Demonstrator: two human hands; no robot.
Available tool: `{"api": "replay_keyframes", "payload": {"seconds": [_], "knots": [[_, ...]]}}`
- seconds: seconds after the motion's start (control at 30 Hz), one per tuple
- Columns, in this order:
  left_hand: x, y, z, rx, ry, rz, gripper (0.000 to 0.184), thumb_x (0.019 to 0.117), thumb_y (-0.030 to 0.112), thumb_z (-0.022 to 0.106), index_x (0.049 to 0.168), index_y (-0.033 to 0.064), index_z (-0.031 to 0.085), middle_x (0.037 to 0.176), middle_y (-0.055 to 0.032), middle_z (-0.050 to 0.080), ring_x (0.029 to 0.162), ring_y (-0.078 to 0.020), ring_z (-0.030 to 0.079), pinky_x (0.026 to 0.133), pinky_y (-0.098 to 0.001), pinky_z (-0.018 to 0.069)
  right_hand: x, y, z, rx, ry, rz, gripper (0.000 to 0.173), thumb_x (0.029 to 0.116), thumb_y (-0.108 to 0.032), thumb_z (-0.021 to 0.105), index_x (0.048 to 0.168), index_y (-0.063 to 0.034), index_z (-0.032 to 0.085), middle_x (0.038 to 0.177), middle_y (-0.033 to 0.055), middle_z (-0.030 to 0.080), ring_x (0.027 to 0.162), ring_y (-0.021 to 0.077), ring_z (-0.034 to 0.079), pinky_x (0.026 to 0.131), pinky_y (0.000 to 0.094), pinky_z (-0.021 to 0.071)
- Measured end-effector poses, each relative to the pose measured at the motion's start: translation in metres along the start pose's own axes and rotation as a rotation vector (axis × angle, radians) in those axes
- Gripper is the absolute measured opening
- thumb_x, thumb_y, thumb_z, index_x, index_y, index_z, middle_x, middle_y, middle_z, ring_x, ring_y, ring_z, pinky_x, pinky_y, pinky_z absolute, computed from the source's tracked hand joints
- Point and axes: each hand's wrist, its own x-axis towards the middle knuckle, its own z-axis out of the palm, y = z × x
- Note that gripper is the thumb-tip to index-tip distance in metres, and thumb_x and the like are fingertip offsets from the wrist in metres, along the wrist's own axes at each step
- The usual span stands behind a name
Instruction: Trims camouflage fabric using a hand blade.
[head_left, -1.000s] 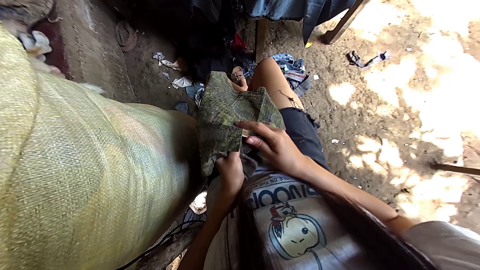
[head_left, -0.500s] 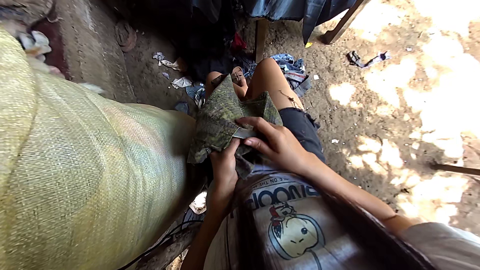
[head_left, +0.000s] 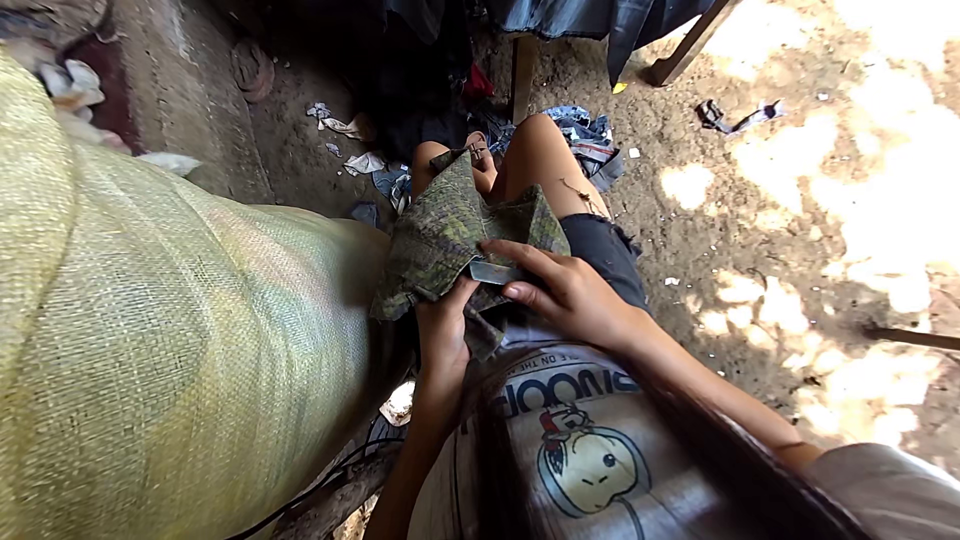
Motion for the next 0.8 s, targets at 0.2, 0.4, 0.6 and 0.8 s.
{"api": "replay_keyframes", "payload": {"seconds": [0.2,0.4,0.6,0.8], "knots": [[-0.002,0.003,-0.001,-0.043,-0.035,-0.059,0.029,0.086,-0.009,0.063,0.108,0.0095,0.065,0.094,0.0021,0.073,0.092,-0.0049,0.07,0.084,-0.0244,0.0587,-0.002,0.0,0.001,-0.025,0.027,0.015,0.05,0.1049,-0.041,0.05,0.14,-0.0069,0.059,0.082,0.0064,0.067,0.06,0.0168,0.06,0.051,0.0356,0.0492],[-0.001,-0.002,-0.002,-0.078,-0.078,-0.107,0.027,0.0885,-0.002,0.065,0.113,0.0091,0.064,0.096,-0.0017,0.073,0.092,-0.0089,0.071,0.084,-0.0285,0.0598,0.004,0.0,0.006,0.012,0.049,-0.008,0.045,0.1061,-0.037,0.049,0.139,-0.0089,0.061,0.088,0.0075,0.068,0.066,0.0178,0.063,0.055,0.0365,0.0524],[0.006,-0.002,-0.003,0.065,-0.062,-0.035,0.036,0.0822,-0.009,0.07,0.114,0.0061,0.065,0.099,0.0025,0.073,0.095,-0.004,0.069,0.087,-0.0242,0.0577,0.006,-0.001,0.0,0.596,-0.032,0.213,0.032,0.1079,-0.02,0.046,0.126,-0.0053,0.067,0.105,-0.0046,0.069,0.08,-0.0061,0.057,0.072,0.0131,0.0482],[0.009,0.007,-0.003,0.285,-0.036,0.0,0.037,0.0788,-0.01,0.077,0.112,0.0023,0.066,0.097,0.0058,0.072,0.095,0.0031,0.066,0.086,-0.0181,0.0547,0.009,0.002,0.003,0.74,-0.044,0.27,0.025,0.1076,-0.02,0.046,0.119,-0.0112,0.066,0.072,-0.0088,0.053,0.059,-0.0037,0.046,0.054,0.0135,0.0391]]}}
